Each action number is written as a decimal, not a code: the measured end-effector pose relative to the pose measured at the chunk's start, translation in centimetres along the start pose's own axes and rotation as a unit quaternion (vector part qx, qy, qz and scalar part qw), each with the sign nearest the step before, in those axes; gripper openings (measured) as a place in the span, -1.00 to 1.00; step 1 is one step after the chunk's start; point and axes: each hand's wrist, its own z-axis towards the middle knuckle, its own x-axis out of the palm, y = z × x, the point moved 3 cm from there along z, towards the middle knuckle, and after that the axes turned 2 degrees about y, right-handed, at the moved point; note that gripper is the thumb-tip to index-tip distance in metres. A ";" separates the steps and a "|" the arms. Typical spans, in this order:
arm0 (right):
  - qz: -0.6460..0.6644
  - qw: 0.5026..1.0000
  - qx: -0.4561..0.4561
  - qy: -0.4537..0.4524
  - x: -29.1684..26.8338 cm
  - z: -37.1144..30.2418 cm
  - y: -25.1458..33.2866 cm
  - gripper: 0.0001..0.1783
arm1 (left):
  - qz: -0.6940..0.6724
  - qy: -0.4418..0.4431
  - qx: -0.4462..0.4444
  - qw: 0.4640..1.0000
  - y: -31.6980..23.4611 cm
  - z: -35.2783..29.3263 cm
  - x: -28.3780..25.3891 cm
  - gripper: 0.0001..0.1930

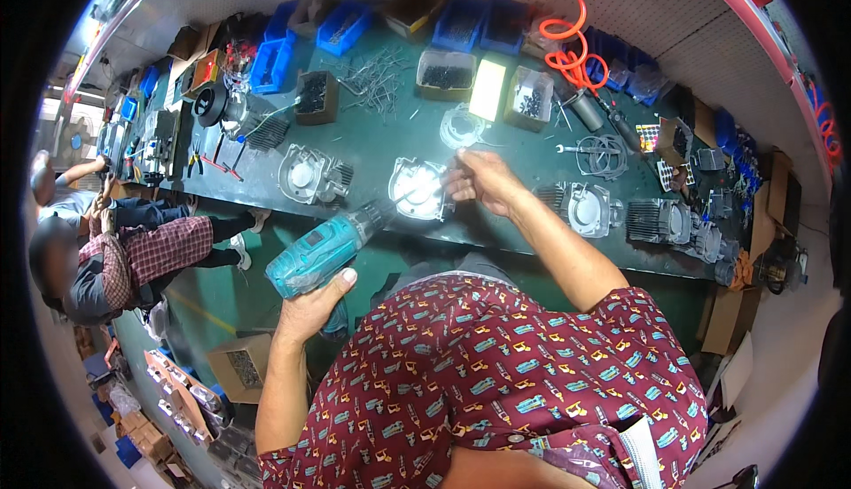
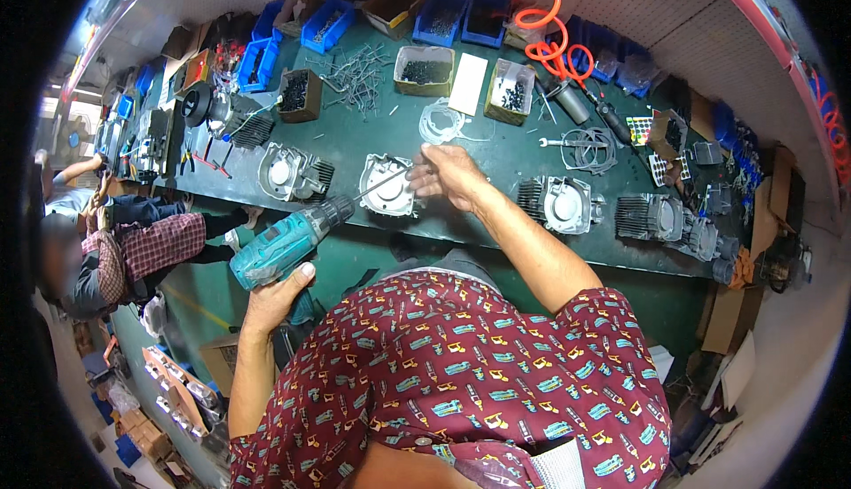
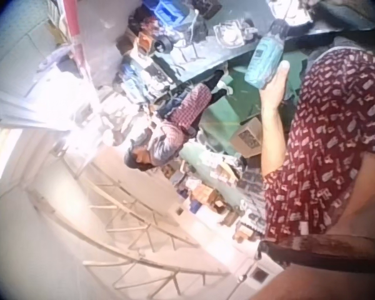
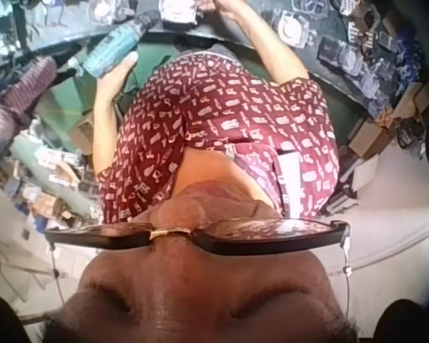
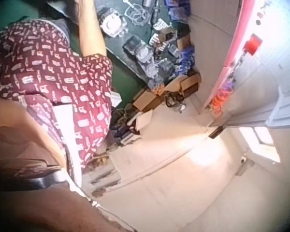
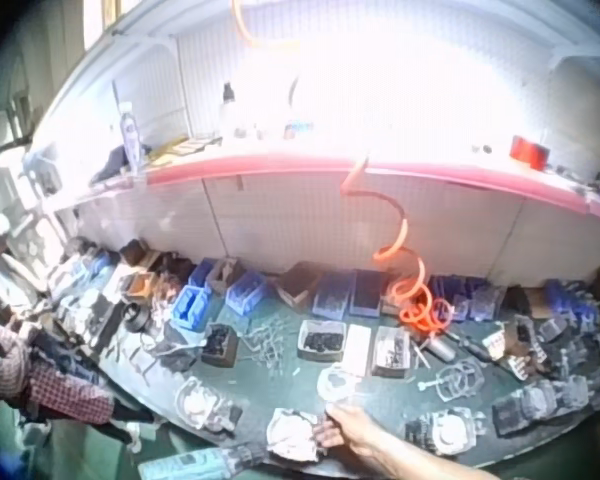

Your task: The person uses a cordless drill to fasten screws into small metallic housings on a workbench. They repeatedly pick up screws from a blue bin, align them with the drill bit, and drive them into the components. The person also briefly uses pliers to adjust a wire on one of the housings.

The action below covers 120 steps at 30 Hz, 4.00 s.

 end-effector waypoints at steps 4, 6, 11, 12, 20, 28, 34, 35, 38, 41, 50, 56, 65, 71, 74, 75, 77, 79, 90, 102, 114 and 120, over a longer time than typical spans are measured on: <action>0.052 0.996 -0.013 0.071 -0.1 -0.1 -0.2 -0.71 | -0.025 0.001 -0.022 0.999 0.5 -0.1 0.0 -0.72; 0.063 0.994 -0.014 0.091 0.0 -0.2 -0.3 -0.72 | -0.034 0.001 -0.026 0.999 0.6 0.0 0.0 -0.72; 0.094 0.984 -0.010 0.153 0.4 -0.1 -0.4 -0.73 | -0.046 0.001 -0.017 0.999 0.6 0.2 0.0 -0.70; 0.098 0.981 -0.011 0.164 0.3 0.1 -0.6 -0.72 | -0.046 -0.001 -0.018 0.999 0.7 0.2 0.0 -0.70; 0.016 0.976 0.011 0.218 0.8 -0.1 0.3 -0.65 | -0.130 0.009 -0.048 0.990 1.1 -0.1 -1.2 -0.70; -0.420 0.857 -0.274 -0.119 2.2 1.6 0.7 -0.51 | 0.061 -0.035 0.012 0.997 -0.2 -0.1 -2.0 -0.67; -0.527 0.762 -0.336 -0.169 2.0 1.8 -2.5 -0.49 | 0.162 -0.058 0.043 0.984 1.6 0.9 -0.7 -0.70; -0.530 0.757 -0.340 -0.175 2.2 1.6 -2.9 -0.51 | 0.199 -0.067 0.012 0.978 1.9 0.8 -0.8 -0.71; -0.521 0.763 -0.343 -0.170 1.8 2.1 -3.7 -0.56 | 0.222 -0.069 0.024 0.972 1.5 0.7 -0.7 -0.70; -0.496 0.785 -0.337 -0.157 1.0 3.0 -4.3 -0.60 | 0.234 -0.038 -0.001 0.971 0.3 0.9 -0.7 -0.70; -0.521 0.778 -0.335 -0.110 1.2 3.4 -4.1 -0.54 | 0.338 0.116 0.046 0.933 -5.3 8.5 -3.6 -0.57; -0.536 0.770 -0.334 -0.095 0.9 4.1 -4.1 -0.51 | 0.479 0.184 -0.014 0.858 -10.6 11.7 -1.2 -0.61; -0.525 0.781 -0.327 -0.091 1.0 4.0 -4.0 -0.53 | 0.473 0.196 0.019 0.859 -9.5 12.2 -1.4 -0.63; -0.522 0.782 -0.327 -0.099 0.7 4.4 -4.3 -0.55 | 0.526 0.181 -0.002 0.831 -11.2 11.1 0.1 -0.71; -0.528 0.780 -0.324 -0.092 0.9 4.4 -3.9 -0.55 | 0.552 0.187 0.016 0.813 -11.0 10.4 0.2 -0.75; -0.531 0.777 -0.325 -0.091 0.9 4.4 -3.9 -0.55 | 0.559 0.190 0.028 0.807 -10.8 10.3 0.2 -0.76; -0.539 0.771 -0.329 -0.088 0.6 4.6 -3.9 -0.55 | 0.561 0.194 0.010 0.805 -10.5 10.5 0.1 -0.71; -0.544 0.765 -0.334 -0.086 0.5 4.9 -3.9 -0.56 | 0.530 0.189 0.010 0.826 -10.4 10.6 -0.3 -0.67; -0.545 0.772 -0.316 -0.083 0.4 5.3 -3.9 -0.55 | 0.458 0.170 0.017 0.872 -10.1 9.6 -1.2 -0.60; -0.479 0.815 -0.315 -0.086 -0.1 4.9 -3.0 -0.58 | 0.194 0.118 0.030 0.973 -6.1 4.0 -2.1 -0.52; -0.009 0.971 -0.217 -0.105 -0.9 -0.4 -1.2 -0.64 | 0.045 0.039 -0.016 0.998 -2.3 2.4 -0.2 -0.63; 0.076 0.981 -0.164 -0.068 0.6 -2.0 -2.0 -0.79 | -0.024 0.024 -0.052 0.998 0.0 2.3 0.0 -0.64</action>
